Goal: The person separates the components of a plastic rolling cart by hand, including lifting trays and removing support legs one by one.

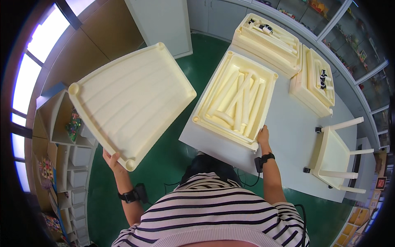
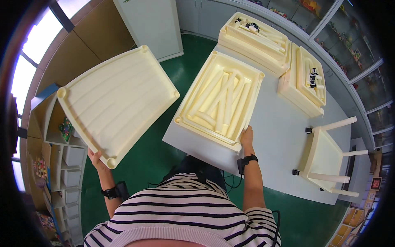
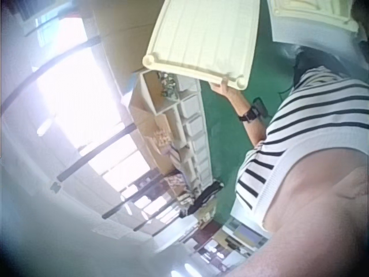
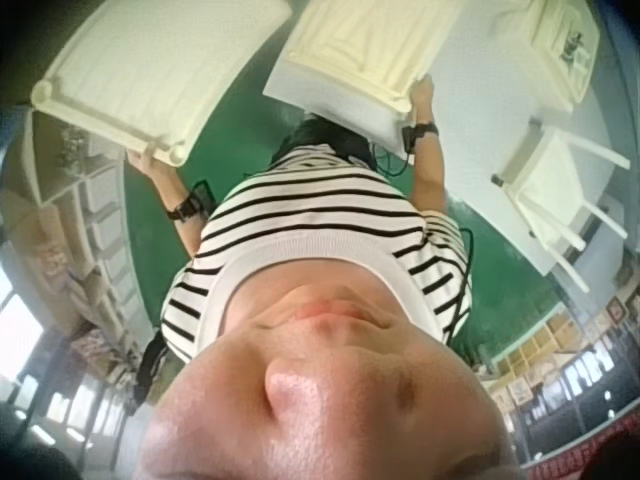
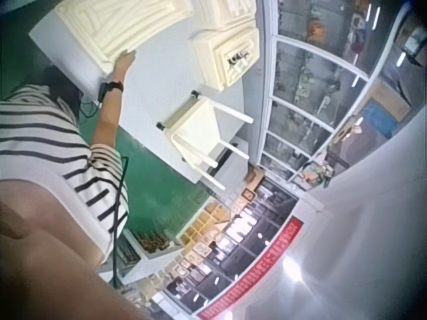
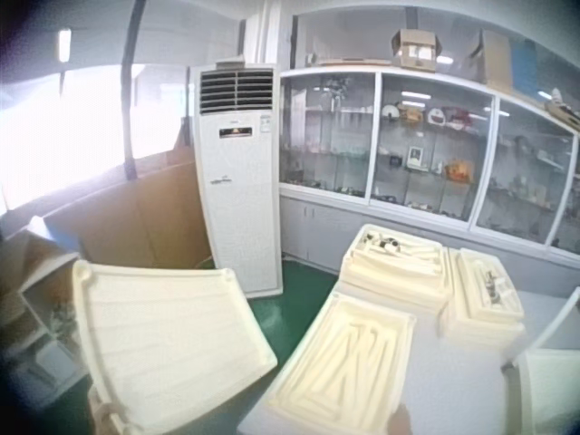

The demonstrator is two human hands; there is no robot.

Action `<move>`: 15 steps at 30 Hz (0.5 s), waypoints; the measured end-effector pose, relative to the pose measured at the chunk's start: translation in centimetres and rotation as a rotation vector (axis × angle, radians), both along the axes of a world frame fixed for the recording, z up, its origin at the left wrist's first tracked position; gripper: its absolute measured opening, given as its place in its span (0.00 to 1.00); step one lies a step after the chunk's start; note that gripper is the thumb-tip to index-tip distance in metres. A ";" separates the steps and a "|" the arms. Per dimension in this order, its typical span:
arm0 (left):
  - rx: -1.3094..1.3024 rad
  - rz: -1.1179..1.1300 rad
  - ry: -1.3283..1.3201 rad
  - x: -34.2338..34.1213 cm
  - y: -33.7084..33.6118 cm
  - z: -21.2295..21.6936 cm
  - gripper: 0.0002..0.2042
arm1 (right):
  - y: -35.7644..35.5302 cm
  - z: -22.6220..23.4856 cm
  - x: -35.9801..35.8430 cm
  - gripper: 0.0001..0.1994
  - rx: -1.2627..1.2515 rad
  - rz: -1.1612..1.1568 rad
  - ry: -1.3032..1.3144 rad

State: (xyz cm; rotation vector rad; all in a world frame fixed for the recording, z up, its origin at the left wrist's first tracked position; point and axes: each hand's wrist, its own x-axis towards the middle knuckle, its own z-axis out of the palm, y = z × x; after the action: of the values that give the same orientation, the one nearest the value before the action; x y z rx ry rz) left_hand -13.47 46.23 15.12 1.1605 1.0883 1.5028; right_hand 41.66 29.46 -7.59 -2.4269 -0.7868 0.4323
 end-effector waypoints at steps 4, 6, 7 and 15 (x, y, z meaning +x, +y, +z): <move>0.030 -0.051 0.006 0.3 1.6 -2.8 0.30 | -2.0 2.4 -0.6 0.12 0.045 -0.077 0.145; -0.005 -0.039 -0.041 1.1 1.7 -2.2 0.29 | -4.2 3.0 -0.6 0.10 0.015 -0.071 0.137; -0.032 -0.035 -0.087 1.6 1.9 -2.1 0.28 | -5.8 2.8 0.3 0.11 0.064 -0.080 0.141; -0.101 -0.087 -0.234 8.2 0.8 -2.7 0.24 | -15.4 4.4 2.8 0.12 0.090 -0.120 0.183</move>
State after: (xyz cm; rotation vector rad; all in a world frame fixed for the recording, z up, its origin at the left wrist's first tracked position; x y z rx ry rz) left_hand -5.23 47.01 12.46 0.9245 0.9318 1.4574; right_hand 44.43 14.04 -3.22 -2.2980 -0.5664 0.5508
